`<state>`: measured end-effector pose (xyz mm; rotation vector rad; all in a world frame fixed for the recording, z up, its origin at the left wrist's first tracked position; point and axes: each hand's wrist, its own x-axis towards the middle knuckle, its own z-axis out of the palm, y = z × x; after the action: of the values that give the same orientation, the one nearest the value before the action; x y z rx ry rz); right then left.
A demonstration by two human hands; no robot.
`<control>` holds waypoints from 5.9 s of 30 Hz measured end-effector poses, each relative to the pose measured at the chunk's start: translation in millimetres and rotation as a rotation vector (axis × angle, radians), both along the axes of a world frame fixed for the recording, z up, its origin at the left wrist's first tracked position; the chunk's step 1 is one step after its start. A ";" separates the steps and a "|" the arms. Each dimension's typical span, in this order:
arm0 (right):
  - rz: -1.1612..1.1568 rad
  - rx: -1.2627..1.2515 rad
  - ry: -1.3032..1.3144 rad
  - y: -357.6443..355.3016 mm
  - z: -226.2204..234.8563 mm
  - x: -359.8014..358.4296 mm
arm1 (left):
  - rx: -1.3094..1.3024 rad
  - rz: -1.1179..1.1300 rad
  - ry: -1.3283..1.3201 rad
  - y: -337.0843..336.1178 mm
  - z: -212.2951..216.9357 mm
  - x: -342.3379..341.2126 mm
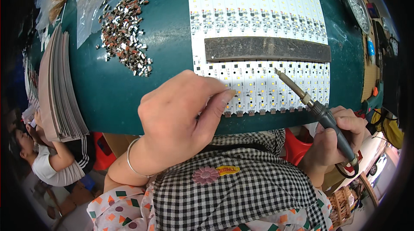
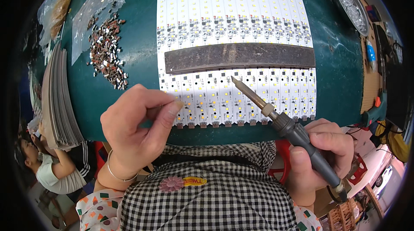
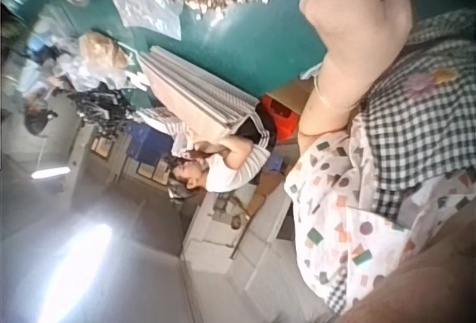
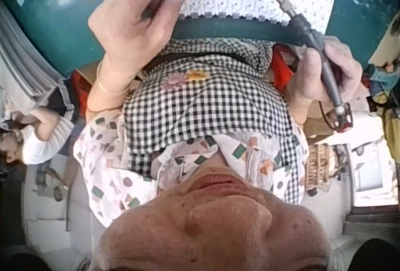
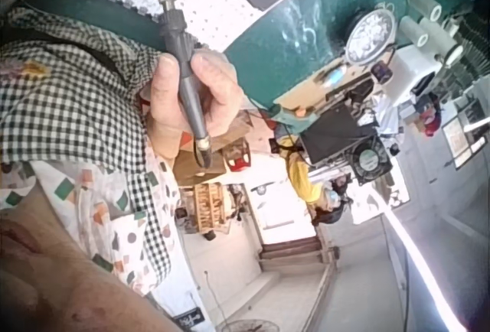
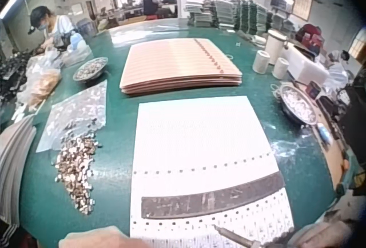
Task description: The person inserts small electronic components into the edge of a circuit board panel by hand, then solders them to the panel using a soldering iron and solder wire.
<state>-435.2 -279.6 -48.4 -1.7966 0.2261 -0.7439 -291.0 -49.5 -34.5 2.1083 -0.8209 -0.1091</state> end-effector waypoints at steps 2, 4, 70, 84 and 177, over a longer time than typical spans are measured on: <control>0.015 -0.006 -0.012 1.2 -0.2 2.1 | 0.000 0.010 0.032 6.2 -5.6 -0.8; 0.137 -0.068 -0.020 1.7 -1.9 4.7 | 0.002 0.019 0.064 5.5 -6.4 0.4; 0.080 0.013 0.142 -1.7 12.0 11.0 | 0.077 -0.058 -0.116 -9.1 -20.7 6.8; 0.212 -0.210 0.175 12.7 2.7 17.6 | 0.031 -0.055 -0.171 -12.7 -31.1 7.6; 0.215 -0.148 0.131 17.2 -1.0 30.2 | -0.054 -0.050 -0.216 -3.3 -34.9 12.7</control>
<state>-405.0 -262.4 -49.4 -1.9764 0.0631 -0.5014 -278.3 -52.8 -69.4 2.0729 -0.9926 0.1153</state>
